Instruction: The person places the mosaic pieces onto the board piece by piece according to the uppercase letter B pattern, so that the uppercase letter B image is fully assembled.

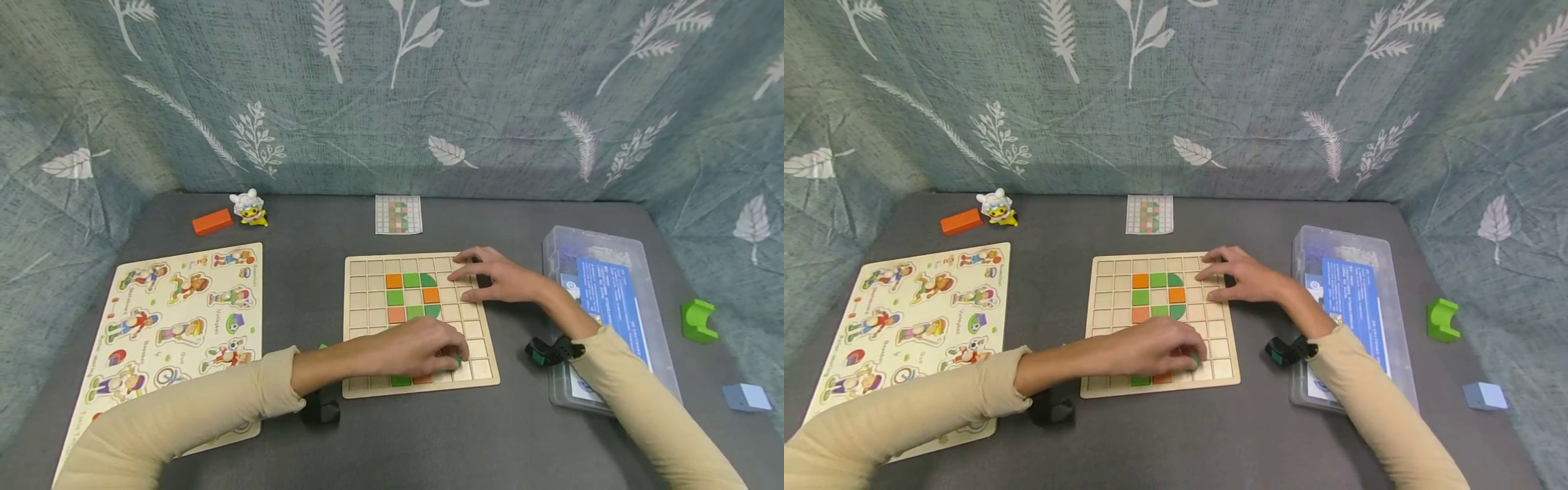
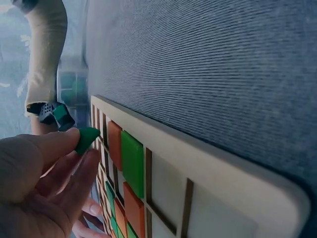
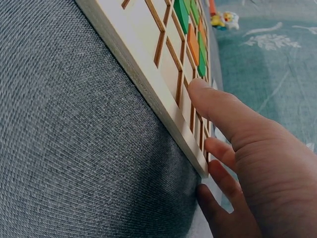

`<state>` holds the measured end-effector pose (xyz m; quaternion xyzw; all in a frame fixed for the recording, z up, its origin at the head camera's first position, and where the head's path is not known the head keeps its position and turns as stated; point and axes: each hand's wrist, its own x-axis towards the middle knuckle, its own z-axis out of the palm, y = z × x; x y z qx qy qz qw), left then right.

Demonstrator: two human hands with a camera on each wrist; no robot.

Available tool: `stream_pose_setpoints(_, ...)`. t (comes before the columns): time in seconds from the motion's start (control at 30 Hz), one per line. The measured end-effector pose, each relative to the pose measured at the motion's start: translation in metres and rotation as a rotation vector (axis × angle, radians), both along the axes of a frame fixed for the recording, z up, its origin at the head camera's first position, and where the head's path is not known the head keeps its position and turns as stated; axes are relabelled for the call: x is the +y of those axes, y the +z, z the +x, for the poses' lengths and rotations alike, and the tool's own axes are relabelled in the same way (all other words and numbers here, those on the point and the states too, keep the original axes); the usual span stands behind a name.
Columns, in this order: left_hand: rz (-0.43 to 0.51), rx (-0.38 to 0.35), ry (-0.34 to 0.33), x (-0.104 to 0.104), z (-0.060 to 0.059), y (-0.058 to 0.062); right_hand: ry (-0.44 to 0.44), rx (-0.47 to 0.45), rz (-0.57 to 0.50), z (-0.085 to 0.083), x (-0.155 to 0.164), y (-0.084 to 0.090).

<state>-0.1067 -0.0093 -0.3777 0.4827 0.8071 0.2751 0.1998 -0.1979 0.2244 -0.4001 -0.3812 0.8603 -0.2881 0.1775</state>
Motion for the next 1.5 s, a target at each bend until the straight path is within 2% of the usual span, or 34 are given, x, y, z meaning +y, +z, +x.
stream_pose_setpoints(0.13, -0.022, 0.0, 0.011, -0.003, 0.002, -0.001, 0.003, 0.003, 0.002, 0.0, 0.001, 0.0)
stream_pose_setpoints(0.27, -0.026, 0.052, -0.015, -0.007, 0.004, -0.005, 0.005, 0.004, 0.003, 0.0, 0.002, 0.0)
stream_pose_setpoints(0.53, 0.004, 0.29, -0.08, -0.011, 0.009, -0.008, -0.004, 0.003, -0.001, 0.0, 0.003, 0.001)
stream_pose_setpoints(0.77, -0.022, 0.454, -0.066, -0.014, 0.017, -0.008, -0.01, -0.007, 0.006, 0.001, 0.006, 0.0)
stream_pose_setpoints(0.87, -0.018, 0.479, -0.048, -0.014, 0.02, -0.009, -0.013, -0.005, 0.012, 0.0, 0.006, -0.001)
stream_pose_setpoints(1.07, -0.048, 0.451, 0.007, -0.017, 0.024, -0.01, -0.016, -0.022, 0.012, 0.0, 0.005, 0.0)
stream_pose_setpoints(1.17, -0.038, 0.401, 0.036, -0.028, 0.025, -0.005, -0.012, -0.026, 0.011, -0.001, 0.005, 0.0)
stream_pose_setpoints(1.27, -0.001, 0.298, 0.087, -0.054, 0.022, 0.001, -0.006, -0.026, 0.011, -0.002, 0.004, -0.001)
stream_pose_setpoints(1.37, 0.045, 0.173, 0.179, -0.095, 0.017, 0.002, 0.001, -0.022, 0.01, -0.003, 0.003, -0.002)
stream_pose_setpoints(1.5, 0.013, 0.04, 0.317, -0.145, 0.014, -0.004, 0.006, -0.012, 0.008, -0.004, 0.004, -0.002)
